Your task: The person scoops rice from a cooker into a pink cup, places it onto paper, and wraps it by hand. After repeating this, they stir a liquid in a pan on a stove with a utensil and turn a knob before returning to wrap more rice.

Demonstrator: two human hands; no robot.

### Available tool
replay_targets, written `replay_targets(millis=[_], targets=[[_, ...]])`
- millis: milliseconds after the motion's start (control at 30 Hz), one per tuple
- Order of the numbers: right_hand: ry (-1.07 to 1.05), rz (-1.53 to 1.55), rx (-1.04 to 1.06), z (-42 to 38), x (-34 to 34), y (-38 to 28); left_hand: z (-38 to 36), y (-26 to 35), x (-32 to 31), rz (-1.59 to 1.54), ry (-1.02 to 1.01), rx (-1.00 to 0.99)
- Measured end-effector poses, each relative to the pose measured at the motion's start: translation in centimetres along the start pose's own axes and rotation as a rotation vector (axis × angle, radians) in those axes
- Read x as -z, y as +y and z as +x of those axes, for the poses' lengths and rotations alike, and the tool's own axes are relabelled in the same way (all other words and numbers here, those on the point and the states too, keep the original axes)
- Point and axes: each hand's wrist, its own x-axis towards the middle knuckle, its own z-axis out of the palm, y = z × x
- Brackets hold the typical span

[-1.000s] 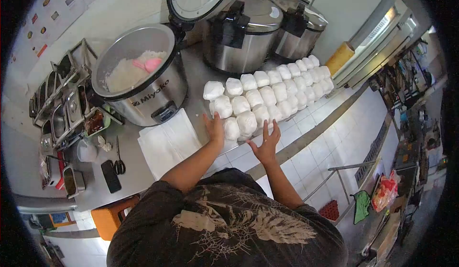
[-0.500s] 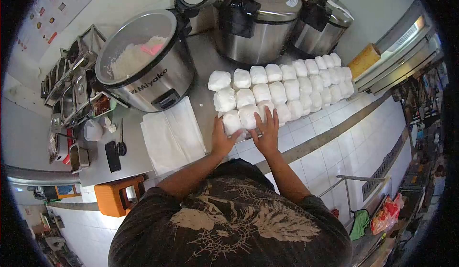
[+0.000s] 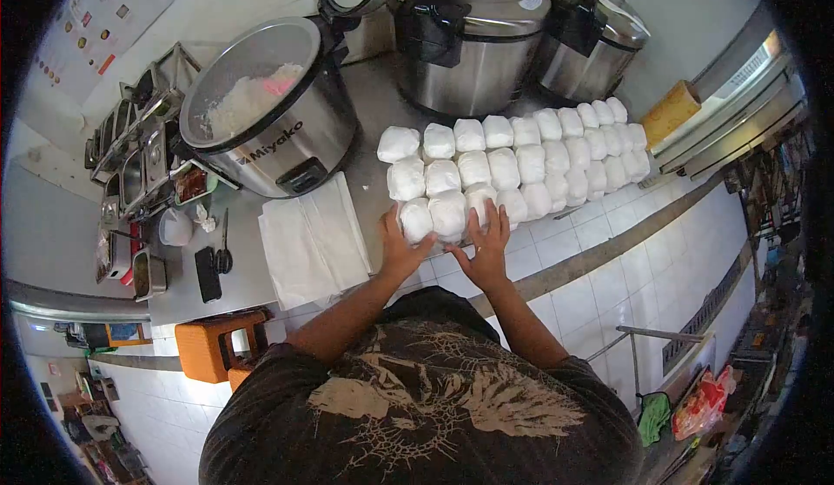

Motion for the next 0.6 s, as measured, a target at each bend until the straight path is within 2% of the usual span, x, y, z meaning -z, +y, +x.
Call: replay_targets(millis=[200,400,467,500,567,600], targets=[[0.102,-0.007,0.015,-0.5,0.8,0.8,0.0,0.4,0.7,-0.055,-0.034,0.001],[0.421,0.17,-0.194,-1.6,2.9,4.6,-1.0,-1.2,2.9,-0.105,-0.009,-0.004],[0.391,0.146,-0.136,-1.2,4.8,4.8,-1.7,-2.5,4.2,-0.221,0.09,0.015],[0.374,0.144,-0.099,-0.4,5.7,4.2,-1.6,-2.2,5.8,-0.213,0.064,0.016],[0.291,0.378,-0.191,1.7,6.0,1.5,-1.5,0.0,11.0,-0.176,0.038,0.027],[0.233,0.378,-0.091,2.8,5.8,0.5,-1.4,0.2,13.3,-0.149,0.072,0.049]])
